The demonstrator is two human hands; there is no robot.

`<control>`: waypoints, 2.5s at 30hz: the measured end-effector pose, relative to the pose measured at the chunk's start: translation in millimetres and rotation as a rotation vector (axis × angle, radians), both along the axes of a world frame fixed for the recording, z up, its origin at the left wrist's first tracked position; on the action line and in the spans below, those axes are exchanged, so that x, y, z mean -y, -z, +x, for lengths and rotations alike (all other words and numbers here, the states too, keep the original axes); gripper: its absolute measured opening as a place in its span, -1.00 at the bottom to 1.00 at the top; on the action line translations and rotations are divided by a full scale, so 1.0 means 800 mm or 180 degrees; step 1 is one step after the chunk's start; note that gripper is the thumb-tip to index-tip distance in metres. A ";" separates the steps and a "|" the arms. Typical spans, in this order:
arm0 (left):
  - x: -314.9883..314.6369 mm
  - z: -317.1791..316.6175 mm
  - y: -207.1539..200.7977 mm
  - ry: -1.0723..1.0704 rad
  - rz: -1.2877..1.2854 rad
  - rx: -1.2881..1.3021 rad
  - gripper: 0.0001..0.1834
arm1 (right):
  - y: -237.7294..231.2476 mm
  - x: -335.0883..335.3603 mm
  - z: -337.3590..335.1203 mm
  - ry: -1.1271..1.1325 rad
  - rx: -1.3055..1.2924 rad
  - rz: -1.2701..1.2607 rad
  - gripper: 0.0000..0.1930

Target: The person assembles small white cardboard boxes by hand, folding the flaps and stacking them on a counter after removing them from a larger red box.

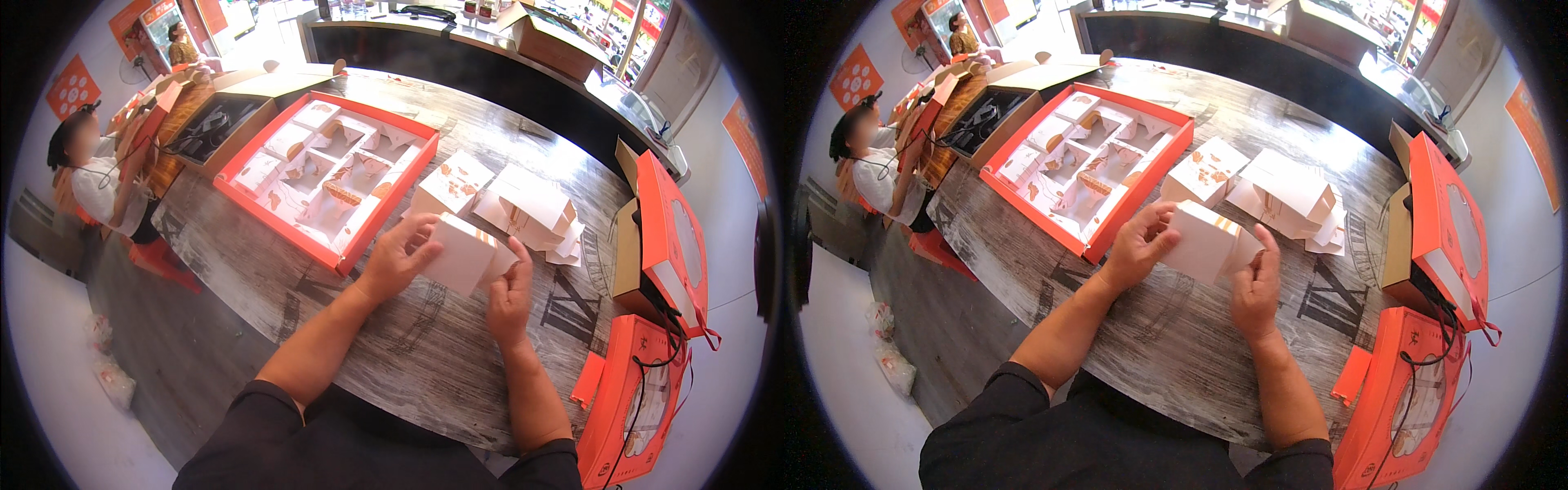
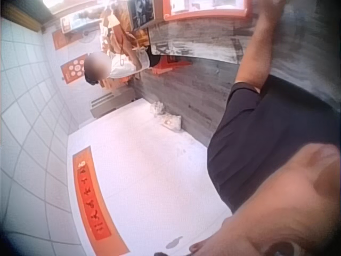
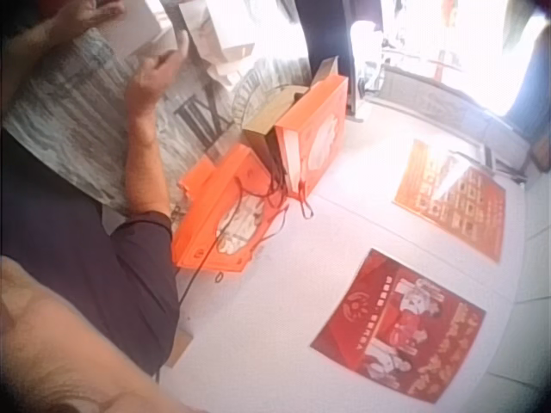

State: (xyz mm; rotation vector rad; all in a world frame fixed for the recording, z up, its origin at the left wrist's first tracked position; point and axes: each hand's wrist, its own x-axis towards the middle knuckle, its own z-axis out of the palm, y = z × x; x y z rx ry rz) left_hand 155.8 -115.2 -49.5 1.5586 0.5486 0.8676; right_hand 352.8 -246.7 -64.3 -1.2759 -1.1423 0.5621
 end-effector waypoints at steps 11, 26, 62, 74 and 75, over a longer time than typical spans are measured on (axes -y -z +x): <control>-0.009 0.001 -0.006 0.0262 -0.0707 0.0786 -0.41 | -0.019 -0.005 -0.008 0.0753 0.0578 0.0412 -0.42; -0.011 0.001 -0.006 0.0243 -0.1011 0.0621 -0.58 | -0.030 -0.002 -0.008 0.0522 0.1535 0.0402 -0.54; -0.010 0.003 0.009 0.0526 -0.0465 0.0134 -0.51 | -0.012 -0.003 -0.010 0.0527 0.0498 0.0124 -0.45; -0.011 0.002 0.004 0.0588 -0.0571 0.0093 -0.48 | -0.019 -0.002 -0.014 0.0598 0.0553 0.0229 -0.53; -0.011 0.002 0.001 0.0621 -0.0591 0.0066 -0.46 | -0.018 -0.002 -0.014 0.0609 0.0598 0.0249 -0.54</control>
